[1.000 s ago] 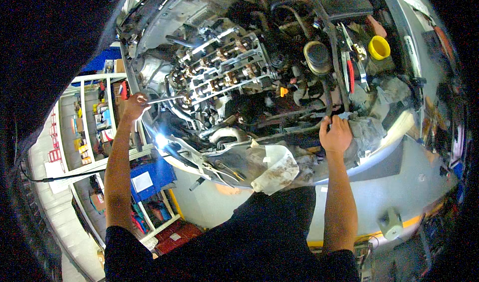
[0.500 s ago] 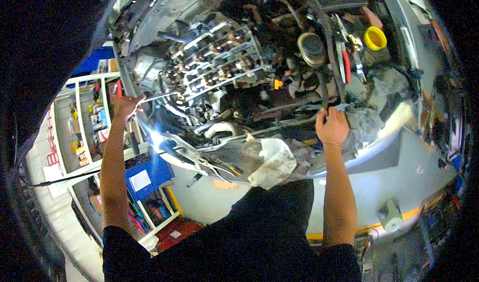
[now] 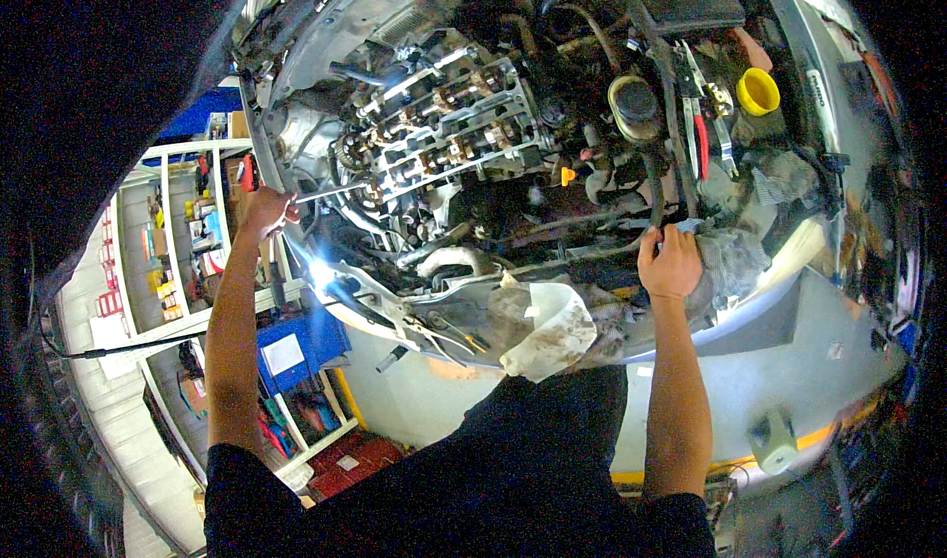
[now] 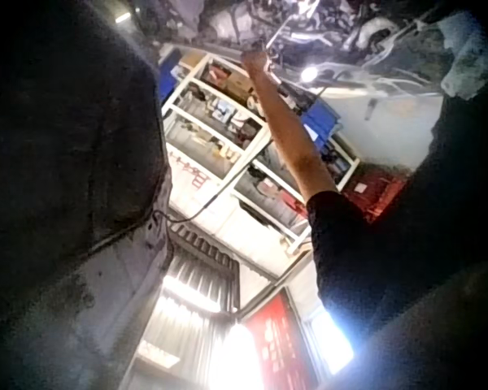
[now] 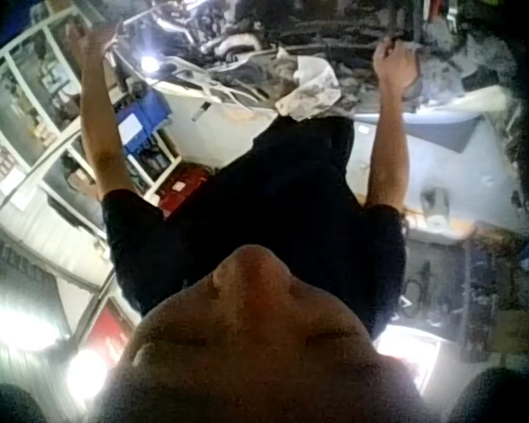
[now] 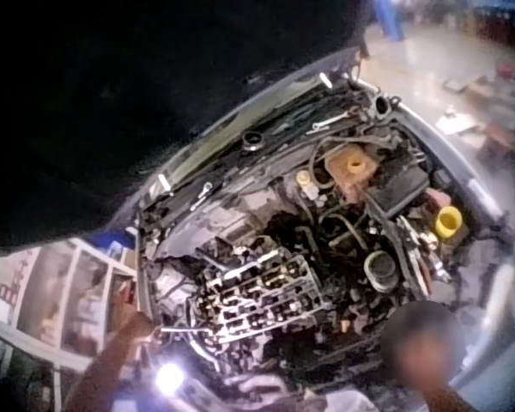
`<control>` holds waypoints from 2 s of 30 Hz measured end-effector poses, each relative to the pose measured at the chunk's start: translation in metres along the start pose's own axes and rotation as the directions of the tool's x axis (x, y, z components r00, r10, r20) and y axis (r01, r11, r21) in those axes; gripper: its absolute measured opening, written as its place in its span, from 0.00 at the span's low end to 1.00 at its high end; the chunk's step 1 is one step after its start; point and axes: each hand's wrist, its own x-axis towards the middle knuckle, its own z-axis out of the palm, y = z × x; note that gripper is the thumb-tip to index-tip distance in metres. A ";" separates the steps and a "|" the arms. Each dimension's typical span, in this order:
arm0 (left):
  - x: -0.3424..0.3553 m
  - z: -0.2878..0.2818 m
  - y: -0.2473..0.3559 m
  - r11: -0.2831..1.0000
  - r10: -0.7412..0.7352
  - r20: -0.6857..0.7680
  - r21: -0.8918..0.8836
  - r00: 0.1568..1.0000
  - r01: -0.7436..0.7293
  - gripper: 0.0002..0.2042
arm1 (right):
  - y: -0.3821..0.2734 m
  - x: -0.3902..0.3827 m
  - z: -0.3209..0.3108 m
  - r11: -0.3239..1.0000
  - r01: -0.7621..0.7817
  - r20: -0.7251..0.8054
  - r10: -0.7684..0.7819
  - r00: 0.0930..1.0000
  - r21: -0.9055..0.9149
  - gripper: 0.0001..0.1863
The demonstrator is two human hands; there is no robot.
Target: The person applies sealant to a metal engine component using a caulking gun and installs it into the engine block. They then use a torque wrench to tighten bolts on the engine assembly.
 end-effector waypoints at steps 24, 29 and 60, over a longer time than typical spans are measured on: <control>0.001 0.021 0.002 0.886 0.415 -0.430 0.391 0.802 -0.248 0.17 | 0.000 0.000 0.001 1.000 -0.015 0.013 0.015 1.000 0.001 0.15; -0.006 0.010 -0.004 0.819 0.513 -0.346 0.471 0.785 -0.328 0.18 | -0.003 0.000 0.001 0.999 -0.028 0.017 0.029 0.999 -0.017 0.16; -0.017 0.077 0.038 -0.121 -0.488 -0.388 -0.857 0.782 -0.500 0.15 | -0.520 0.172 -0.015 0.520 0.809 0.230 -0.852 0.470 0.274 0.13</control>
